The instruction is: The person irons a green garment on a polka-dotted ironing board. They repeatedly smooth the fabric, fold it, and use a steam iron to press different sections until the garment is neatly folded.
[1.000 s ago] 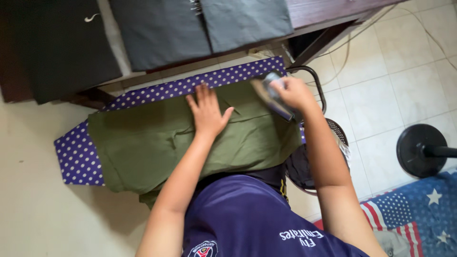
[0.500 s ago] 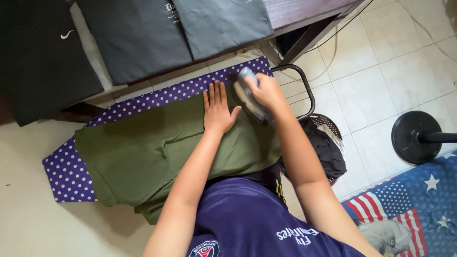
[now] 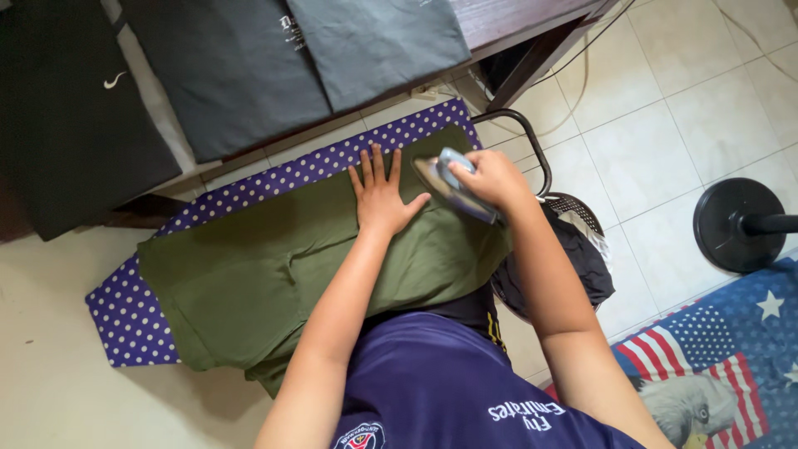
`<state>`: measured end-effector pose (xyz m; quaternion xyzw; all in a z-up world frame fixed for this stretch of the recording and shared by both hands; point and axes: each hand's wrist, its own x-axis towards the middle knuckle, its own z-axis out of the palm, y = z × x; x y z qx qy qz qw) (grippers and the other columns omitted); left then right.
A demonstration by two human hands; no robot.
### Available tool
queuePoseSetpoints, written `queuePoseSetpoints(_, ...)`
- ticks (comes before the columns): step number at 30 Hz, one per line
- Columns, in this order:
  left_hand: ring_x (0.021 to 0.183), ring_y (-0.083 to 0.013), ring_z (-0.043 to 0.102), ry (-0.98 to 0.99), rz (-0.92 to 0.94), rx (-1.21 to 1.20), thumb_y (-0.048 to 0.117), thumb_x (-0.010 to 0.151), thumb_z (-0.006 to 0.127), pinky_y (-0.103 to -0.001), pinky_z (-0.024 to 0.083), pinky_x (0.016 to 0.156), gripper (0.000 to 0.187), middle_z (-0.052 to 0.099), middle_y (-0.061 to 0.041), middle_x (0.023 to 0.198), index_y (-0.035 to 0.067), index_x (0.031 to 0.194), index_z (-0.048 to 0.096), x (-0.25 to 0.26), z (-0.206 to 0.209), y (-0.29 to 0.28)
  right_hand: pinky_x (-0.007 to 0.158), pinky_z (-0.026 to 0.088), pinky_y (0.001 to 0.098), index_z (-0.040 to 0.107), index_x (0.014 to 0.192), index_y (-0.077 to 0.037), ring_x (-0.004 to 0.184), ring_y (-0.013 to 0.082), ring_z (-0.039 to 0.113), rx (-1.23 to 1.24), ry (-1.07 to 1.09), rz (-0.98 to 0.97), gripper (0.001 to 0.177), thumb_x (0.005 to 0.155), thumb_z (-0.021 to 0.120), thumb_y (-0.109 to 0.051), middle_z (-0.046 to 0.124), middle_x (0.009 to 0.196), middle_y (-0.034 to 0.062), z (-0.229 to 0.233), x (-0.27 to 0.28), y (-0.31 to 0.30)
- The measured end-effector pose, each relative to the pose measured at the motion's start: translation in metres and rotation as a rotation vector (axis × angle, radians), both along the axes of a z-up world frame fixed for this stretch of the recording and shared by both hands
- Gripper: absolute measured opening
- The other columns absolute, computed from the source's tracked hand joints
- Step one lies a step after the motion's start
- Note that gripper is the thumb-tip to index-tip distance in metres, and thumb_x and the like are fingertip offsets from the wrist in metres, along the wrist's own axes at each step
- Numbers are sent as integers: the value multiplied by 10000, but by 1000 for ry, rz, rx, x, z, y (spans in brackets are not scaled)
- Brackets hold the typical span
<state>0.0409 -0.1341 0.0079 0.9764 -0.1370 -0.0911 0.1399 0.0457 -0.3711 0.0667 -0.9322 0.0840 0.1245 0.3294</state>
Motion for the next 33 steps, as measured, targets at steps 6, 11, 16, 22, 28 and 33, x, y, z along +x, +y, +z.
queuePoseSetpoints(6,1571,-421,-19,-7,-3,-1,810,776,600,-646,-37,1217,1149,45,-234,1703,151,1633,209,0,1,1,701,531,466,748,955,-26,752,392,690,-29,-161,-202,482,981,611,-488,697,794,229,1,0,9)
queuePoseSetpoints(11,1575,-388,3,-23,17,-33,811,783,586,-622,-29,1229,1211,91,-217,1698,56,1633,168,2,-2,0,692,533,476,745,904,-20,756,420,690,37,-109,-33,493,944,618,-495,695,807,250,11,11,23)
queuePoseSetpoints(16,1585,-374,18,-44,25,-53,801,814,565,-613,-22,1243,1197,119,-209,1697,33,1636,157,0,-6,1,725,529,508,749,922,-36,805,440,686,-31,-119,-125,476,944,595,-486,706,822,251,9,21,41)
queuePoseSetpoints(22,1572,-397,10,-49,3,-23,793,851,528,-628,-22,1226,1063,91,-213,1702,151,1635,211,1,-11,0,765,526,528,734,959,-7,861,467,679,-81,-228,-208,533,1009,575,-513,705,891,274,-14,41,30)
queuePoseSetpoints(28,1572,-398,4,-30,1,14,775,851,525,-623,-21,1225,1028,80,-212,1701,183,1636,224,3,-9,0,767,543,495,755,957,-50,841,424,717,-2,-6,-117,524,905,582,-541,731,855,253,-11,21,17)
queuePoseSetpoints(33,1571,-403,24,-48,3,-19,760,866,529,-620,-15,1229,1010,88,-215,1701,177,1637,235,1,-9,0,762,533,490,739,986,-15,863,426,696,-40,-185,-254,554,1001,582,-546,714,895,270,-41,15,-29)
